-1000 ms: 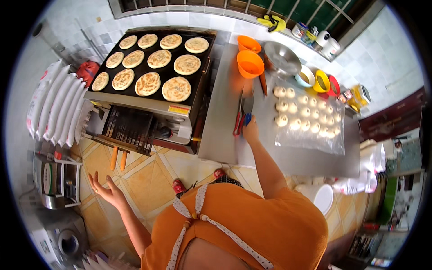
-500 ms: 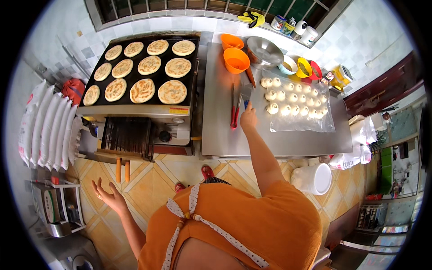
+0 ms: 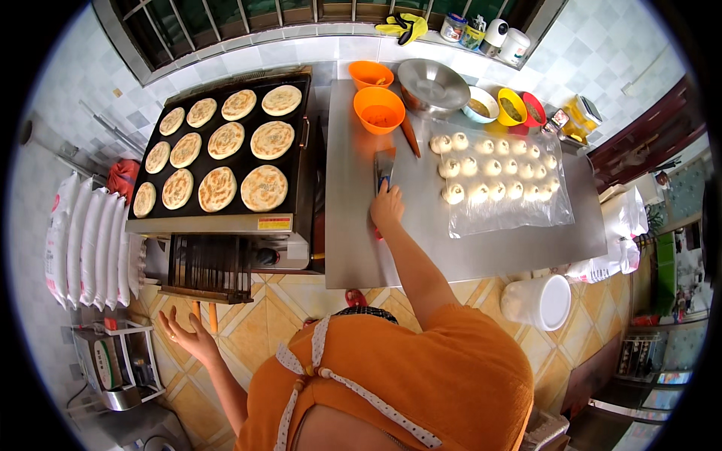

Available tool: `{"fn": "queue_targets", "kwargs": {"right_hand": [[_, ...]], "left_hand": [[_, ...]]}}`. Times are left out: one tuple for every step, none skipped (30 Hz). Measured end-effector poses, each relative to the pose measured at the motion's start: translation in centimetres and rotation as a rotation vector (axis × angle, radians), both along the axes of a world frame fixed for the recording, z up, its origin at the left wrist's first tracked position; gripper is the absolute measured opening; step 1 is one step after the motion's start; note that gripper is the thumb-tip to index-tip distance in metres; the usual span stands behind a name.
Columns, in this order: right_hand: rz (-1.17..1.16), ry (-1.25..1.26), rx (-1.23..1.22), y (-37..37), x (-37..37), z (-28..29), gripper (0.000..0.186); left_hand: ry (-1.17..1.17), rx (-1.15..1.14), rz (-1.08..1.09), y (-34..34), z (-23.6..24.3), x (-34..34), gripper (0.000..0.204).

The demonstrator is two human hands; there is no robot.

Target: The person prepares small dough balls by flattening them with a rolling pin and sprinkling toppings. They then place the dough onto a flat-top griddle to cook, using tongs to flip and remove the cooked bread onto a wire rack.

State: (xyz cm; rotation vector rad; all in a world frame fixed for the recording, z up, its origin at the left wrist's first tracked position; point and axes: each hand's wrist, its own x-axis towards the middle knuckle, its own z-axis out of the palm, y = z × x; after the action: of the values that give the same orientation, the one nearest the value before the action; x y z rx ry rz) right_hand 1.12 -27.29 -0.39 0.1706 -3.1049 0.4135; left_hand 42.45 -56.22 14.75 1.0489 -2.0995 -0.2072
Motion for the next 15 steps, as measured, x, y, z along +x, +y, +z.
{"fn": "queue_targets", "kwargs": {"right_hand": [[0.023,0.037,-0.006,0.3,0.4,-0.4,0.066],[0.046,0.073,-0.013,0.6,0.8,-0.7,0.071],[0.019,0.019,-0.062,1.0,1.0,-1.0,0.075],[-0.008,-0.035,-0.110,1.6,1.0,-1.3,0.080],[-0.036,-0.090,-0.158,2.3,0.9,-1.5,0.084],[-0.036,-0.144,-0.173,2.7,1.3,-1.2,0.086],[-0.029,-0.203,-0.184,2.9,2.0,-0.1,0.089],[-0.022,-0.261,-0.193,3.2,2.6,0.9,0.091],[-0.028,-0.282,-0.197,3.5,2.6,1.4,0.095],[-0.026,-0.288,-0.199,3.7,2.3,2.0,0.095],[-0.016,-0.298,-0.198,3.7,2.1,2.4,0.096],[-0.005,-0.308,-0.197,4.0,1.8,3.0,0.096],[0.004,-0.324,-0.208,4.4,1.4,3.5,0.098],[0.008,-0.258,-0.189,4.9,1.6,3.0,0.099],[0.017,-0.286,-0.240,5.5,2.1,2.8,0.101]], "left_hand": [[-0.003,-0.008,0.000,0.5,0.1,-0.4,0.036],[-0.008,0.001,0.006,0.8,0.1,-0.8,0.036],[-0.013,0.009,0.015,1.1,0.1,-1.2,0.036],[-0.018,0.017,0.024,1.3,0.1,-1.5,0.036],[-0.012,0.023,0.025,1.5,0.1,-1.9,0.036],[-0.014,0.026,0.034,1.7,0.3,-2.0,0.036],[-0.020,0.031,0.051,2.0,0.4,-1.7,0.036],[-0.033,0.023,0.071,2.2,0.4,-1.3,0.037],[-0.038,0.016,0.085,2.3,0.3,-1.2,0.037],[-0.043,0.008,0.100,2.5,0.2,-1.2,0.037],[-0.047,0.027,0.109,3.0,0.4,-1.3,0.038],[-0.051,0.047,0.119,3.4,0.6,-1.9,0.038],[-0.059,0.067,0.143,3.7,0.8,-2.0,0.038],[-0.032,0.041,0.069,3.2,0.1,-1.7,0.039],[-0.056,0.056,0.122,3.8,0.5,-2.3,0.039]]}}
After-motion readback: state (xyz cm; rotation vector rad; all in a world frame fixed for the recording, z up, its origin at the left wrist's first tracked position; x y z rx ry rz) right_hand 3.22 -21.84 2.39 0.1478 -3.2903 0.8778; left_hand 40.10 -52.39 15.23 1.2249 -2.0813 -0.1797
